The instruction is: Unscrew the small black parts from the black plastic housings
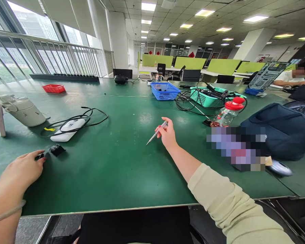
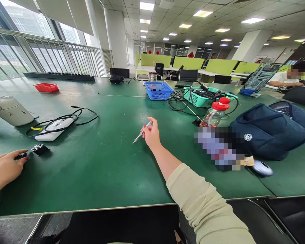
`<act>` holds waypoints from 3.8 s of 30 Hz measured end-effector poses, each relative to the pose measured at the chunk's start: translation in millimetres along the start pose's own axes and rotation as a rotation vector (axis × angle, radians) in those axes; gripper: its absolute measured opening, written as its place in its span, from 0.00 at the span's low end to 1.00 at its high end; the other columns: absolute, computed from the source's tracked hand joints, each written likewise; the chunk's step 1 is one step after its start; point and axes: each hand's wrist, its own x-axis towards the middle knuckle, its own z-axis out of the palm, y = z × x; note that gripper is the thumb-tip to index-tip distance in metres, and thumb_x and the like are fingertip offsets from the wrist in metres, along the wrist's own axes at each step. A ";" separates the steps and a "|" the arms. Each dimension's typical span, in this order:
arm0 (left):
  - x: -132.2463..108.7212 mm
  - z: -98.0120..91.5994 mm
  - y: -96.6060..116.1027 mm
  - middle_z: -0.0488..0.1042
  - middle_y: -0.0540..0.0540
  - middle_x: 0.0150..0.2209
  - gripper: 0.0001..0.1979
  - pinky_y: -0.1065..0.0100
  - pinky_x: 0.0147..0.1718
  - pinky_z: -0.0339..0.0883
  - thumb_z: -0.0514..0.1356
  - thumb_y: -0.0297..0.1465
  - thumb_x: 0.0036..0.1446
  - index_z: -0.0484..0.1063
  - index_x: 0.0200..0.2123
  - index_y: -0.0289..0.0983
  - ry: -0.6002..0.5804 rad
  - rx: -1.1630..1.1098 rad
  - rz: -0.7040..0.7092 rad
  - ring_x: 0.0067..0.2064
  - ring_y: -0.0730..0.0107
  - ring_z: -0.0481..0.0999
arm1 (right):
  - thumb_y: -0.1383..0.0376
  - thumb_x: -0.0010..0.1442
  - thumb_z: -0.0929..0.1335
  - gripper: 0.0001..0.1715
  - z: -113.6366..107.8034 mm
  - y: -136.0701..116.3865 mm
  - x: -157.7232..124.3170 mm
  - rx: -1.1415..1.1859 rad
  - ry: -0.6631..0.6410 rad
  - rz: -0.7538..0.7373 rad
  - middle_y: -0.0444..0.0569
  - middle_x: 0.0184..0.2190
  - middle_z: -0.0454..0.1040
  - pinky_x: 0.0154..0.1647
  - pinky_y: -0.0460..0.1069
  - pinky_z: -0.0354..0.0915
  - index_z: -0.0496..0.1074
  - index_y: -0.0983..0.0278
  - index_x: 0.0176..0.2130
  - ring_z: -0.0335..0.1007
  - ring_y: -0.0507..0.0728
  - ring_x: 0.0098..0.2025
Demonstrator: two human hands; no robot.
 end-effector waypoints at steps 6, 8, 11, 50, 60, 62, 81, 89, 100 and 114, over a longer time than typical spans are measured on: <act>-23.8 -38.0 34.2 0.68 0.41 0.64 0.30 0.54 0.61 0.65 0.38 0.41 0.65 0.61 0.65 0.40 0.094 -0.131 0.066 0.63 0.55 0.68 | 0.57 0.57 0.69 0.26 0.3 0.0 -0.1 0.020 -0.002 -0.021 0.35 0.24 0.73 0.26 0.49 0.65 0.60 0.57 0.53 0.63 0.49 0.19; -25.0 -43.9 38.8 0.66 0.44 0.65 0.29 0.55 0.63 0.62 0.38 0.42 0.66 0.60 0.65 0.42 0.150 -0.191 0.184 0.65 0.58 0.66 | 0.57 0.57 0.69 0.26 0.7 0.5 0.0 0.026 -0.002 -0.024 0.35 0.24 0.73 0.25 0.49 0.64 0.60 0.57 0.53 0.63 0.49 0.19; -22.1 -44.7 43.1 0.66 0.45 0.66 0.30 0.56 0.63 0.62 0.41 0.41 0.65 0.57 0.67 0.42 0.058 -0.157 0.337 0.66 0.58 0.66 | 0.57 0.57 0.69 0.26 1.1 1.0 0.3 0.029 -0.004 -0.024 0.36 0.24 0.73 0.25 0.48 0.64 0.60 0.57 0.52 0.63 0.49 0.19; -16.4 -33.3 43.2 0.77 0.37 0.53 0.32 0.54 0.51 0.69 0.42 0.46 0.64 0.59 0.65 0.38 -0.045 -0.108 0.317 0.53 0.48 0.76 | 0.58 0.56 0.67 0.26 5.5 3.0 -2.9 -0.001 -0.013 -0.028 0.36 0.25 0.73 0.25 0.48 0.64 0.61 0.59 0.53 0.63 0.48 0.19; -74.7 -80.7 158.1 0.77 0.47 0.54 0.26 0.56 0.57 0.68 0.55 0.44 0.60 0.67 0.61 0.49 -0.073 -0.489 0.840 0.54 0.54 0.75 | 0.55 0.48 0.75 0.33 7.4 -1.6 3.5 0.150 0.050 0.085 0.35 0.22 0.72 0.19 0.45 0.58 0.62 0.59 0.48 0.60 0.48 0.17; -79.9 -75.4 199.6 0.77 0.45 0.53 0.26 0.56 0.56 0.69 0.56 0.39 0.61 0.65 0.63 0.50 -0.167 -0.482 0.984 0.54 0.54 0.75 | 0.54 0.45 0.76 0.28 5.2 -2.8 6.9 0.189 0.064 0.126 0.35 0.19 0.69 0.17 0.44 0.52 0.64 0.60 0.40 0.56 0.46 0.15; -67.4 -7.1 287.7 0.78 0.42 0.51 0.22 0.49 0.60 0.67 0.66 0.40 0.51 0.76 0.50 0.41 -0.330 -0.699 0.907 0.56 0.50 0.72 | 0.30 0.50 0.66 0.39 -8.4 -3.2 7.6 0.153 -0.065 0.122 0.40 0.11 0.58 0.15 0.45 0.47 0.66 0.62 0.19 0.52 0.47 0.13; -68.7 -9.0 289.3 0.79 0.45 0.50 0.21 0.49 0.58 0.68 0.62 0.39 0.54 0.76 0.52 0.43 -0.309 -0.670 0.958 0.55 0.51 0.73 | 0.36 0.48 0.72 0.33 -7.9 -23.3 -7.6 -0.099 -0.073 -0.096 0.42 0.13 0.63 0.16 0.47 0.51 0.72 0.62 0.18 0.56 0.48 0.16; -69.2 -6.5 289.7 0.79 0.46 0.52 0.22 0.50 0.59 0.67 0.62 0.37 0.56 0.74 0.55 0.42 -0.317 -0.663 0.950 0.56 0.51 0.71 | 0.42 0.59 0.68 0.32 -4.2 -32.7 -18.7 -0.311 -0.171 -0.340 0.42 0.15 0.60 0.24 0.49 0.50 0.67 0.61 0.17 0.51 0.49 0.20; -69.2 -9.0 290.3 0.79 0.47 0.50 0.19 0.51 0.59 0.66 0.61 0.36 0.57 0.75 0.52 0.42 -0.313 -0.647 0.985 0.55 0.52 0.71 | 0.40 0.61 0.65 0.35 -4.2 -29.8 -18.1 -0.320 -0.106 -0.403 0.41 0.15 0.60 0.24 0.49 0.53 0.65 0.61 0.17 0.54 0.49 0.19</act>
